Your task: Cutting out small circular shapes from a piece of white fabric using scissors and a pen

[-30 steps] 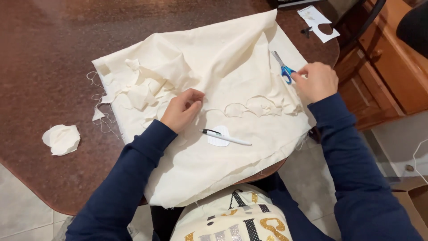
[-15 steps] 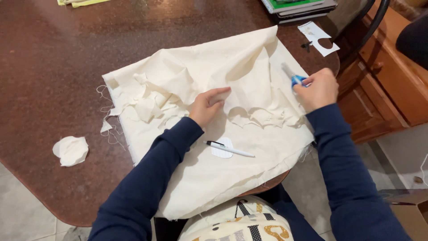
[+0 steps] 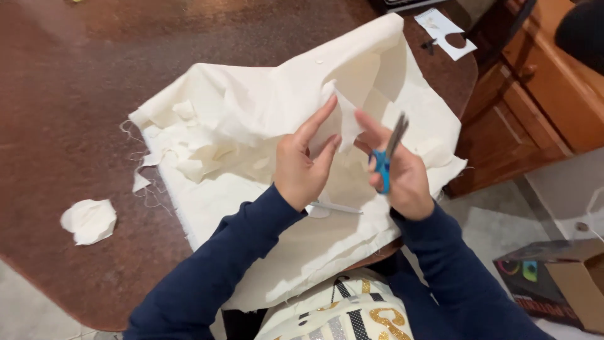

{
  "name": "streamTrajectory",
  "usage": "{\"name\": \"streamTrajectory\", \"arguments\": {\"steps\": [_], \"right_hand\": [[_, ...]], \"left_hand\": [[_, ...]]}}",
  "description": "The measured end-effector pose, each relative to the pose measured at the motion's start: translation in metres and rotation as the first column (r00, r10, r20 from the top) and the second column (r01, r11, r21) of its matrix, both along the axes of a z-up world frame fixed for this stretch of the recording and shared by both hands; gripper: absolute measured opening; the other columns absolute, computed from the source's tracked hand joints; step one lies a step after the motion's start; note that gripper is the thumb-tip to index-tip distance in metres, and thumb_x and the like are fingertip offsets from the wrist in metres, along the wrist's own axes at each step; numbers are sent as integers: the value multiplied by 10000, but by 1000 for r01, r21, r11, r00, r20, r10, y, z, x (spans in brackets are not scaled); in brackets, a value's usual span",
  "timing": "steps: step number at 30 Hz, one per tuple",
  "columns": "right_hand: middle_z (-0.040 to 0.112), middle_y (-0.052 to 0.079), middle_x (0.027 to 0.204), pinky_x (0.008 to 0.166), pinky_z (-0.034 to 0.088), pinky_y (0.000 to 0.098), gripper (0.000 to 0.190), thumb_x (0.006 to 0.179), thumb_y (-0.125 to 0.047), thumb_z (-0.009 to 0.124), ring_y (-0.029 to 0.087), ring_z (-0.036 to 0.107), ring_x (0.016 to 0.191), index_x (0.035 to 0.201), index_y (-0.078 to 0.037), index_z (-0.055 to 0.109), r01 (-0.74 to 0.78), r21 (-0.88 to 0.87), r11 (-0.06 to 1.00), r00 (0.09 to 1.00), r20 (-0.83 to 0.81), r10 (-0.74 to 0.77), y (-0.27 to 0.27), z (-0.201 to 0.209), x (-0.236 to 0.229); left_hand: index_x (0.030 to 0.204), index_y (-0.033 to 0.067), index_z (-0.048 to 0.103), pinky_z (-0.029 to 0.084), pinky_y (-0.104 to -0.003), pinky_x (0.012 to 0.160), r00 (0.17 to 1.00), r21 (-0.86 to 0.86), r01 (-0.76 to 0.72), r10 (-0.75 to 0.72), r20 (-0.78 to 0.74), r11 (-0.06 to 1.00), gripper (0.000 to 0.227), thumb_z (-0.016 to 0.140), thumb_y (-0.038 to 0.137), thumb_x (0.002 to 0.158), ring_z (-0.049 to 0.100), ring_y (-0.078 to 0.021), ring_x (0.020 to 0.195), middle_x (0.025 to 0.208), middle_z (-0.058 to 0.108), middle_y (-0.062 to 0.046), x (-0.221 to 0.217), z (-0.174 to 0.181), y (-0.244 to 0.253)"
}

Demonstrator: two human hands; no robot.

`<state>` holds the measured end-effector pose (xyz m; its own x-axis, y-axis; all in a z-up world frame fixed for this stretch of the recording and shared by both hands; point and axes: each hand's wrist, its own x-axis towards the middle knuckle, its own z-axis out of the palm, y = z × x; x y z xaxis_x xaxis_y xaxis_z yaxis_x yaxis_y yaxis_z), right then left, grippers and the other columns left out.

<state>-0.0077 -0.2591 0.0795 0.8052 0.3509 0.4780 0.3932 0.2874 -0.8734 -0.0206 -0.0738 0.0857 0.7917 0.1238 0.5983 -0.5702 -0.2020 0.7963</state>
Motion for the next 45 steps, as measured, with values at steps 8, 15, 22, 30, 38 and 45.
{"name": "streamTrajectory", "arguments": {"steps": [8, 15, 22, 30, 38, 45], "right_hand": [[675, 35, 991, 948, 475, 161, 583, 880, -284, 821, 28, 604, 900, 1283, 85, 616, 123, 171, 978, 990, -90, -109, 25, 19, 17], [536, 208, 1504, 739, 409, 128, 256, 941, -260, 754, 21, 536, 843, 923, -30, 642, 163, 138, 977, 987, -33, -160, 22, -7, 32], [524, 259, 1500, 793, 478, 150, 263, 884, -209, 805, 69, 583, 823, 890, -10, 634, 74, 254, 964, 993, -110, -47, 18, -15, 33], [467, 280, 1539, 1069, 505, 345, 307, 872, -230, 816, 199, 674, 1158, 891, -3, 610, 68, 192, 979, 994, -103, -49, 11, -30, 41], [443, 230, 1580, 1137, 422, 335, 278, 891, -272, 806, 157, 598, 1189, 907, -60, 627, 129, 124, 984, 992, -25, -127, 12, -24, 39], [497, 233, 1536, 1052, 483, 309, 308, 896, -276, 800, 81, 591, 971, 867, -41, 604, 225, 69, 972, 974, -49, -222, 7, -34, 45]], "left_hand": [[1196, 119, 592, 547, -339, 905, 984, -241, -91, 51, -169, 966, 371, 770, 50, 877, 659, -238, 1030, 1149, 655, -44, 18, -41, -4], [732, 79, 584, 542, -264, 790, 822, -709, -191, -284, -493, 679, 266, 799, 134, 879, 610, -91, 800, 874, 610, -18, 23, -72, -20], [734, 89, 554, 532, -249, 768, 676, -867, -248, -564, -474, 433, 379, 871, 283, 808, 510, -124, 667, 681, 411, 25, 26, -35, -22], [845, 7, 750, 606, -316, 459, 715, -644, -238, -317, -623, 727, 294, 888, 256, 775, 677, -189, 505, 658, 696, -119, 69, -27, -8], [714, -43, 691, 548, -313, 418, 728, -439, -256, -126, -673, 861, 359, 891, 247, 782, 645, -192, 436, 554, 659, -147, 60, -80, 6], [659, 42, 509, 470, -237, 446, 684, -457, -307, -140, -716, 835, 481, 945, 240, 707, 618, -155, 520, 558, 517, -45, 53, -93, -14]]}}
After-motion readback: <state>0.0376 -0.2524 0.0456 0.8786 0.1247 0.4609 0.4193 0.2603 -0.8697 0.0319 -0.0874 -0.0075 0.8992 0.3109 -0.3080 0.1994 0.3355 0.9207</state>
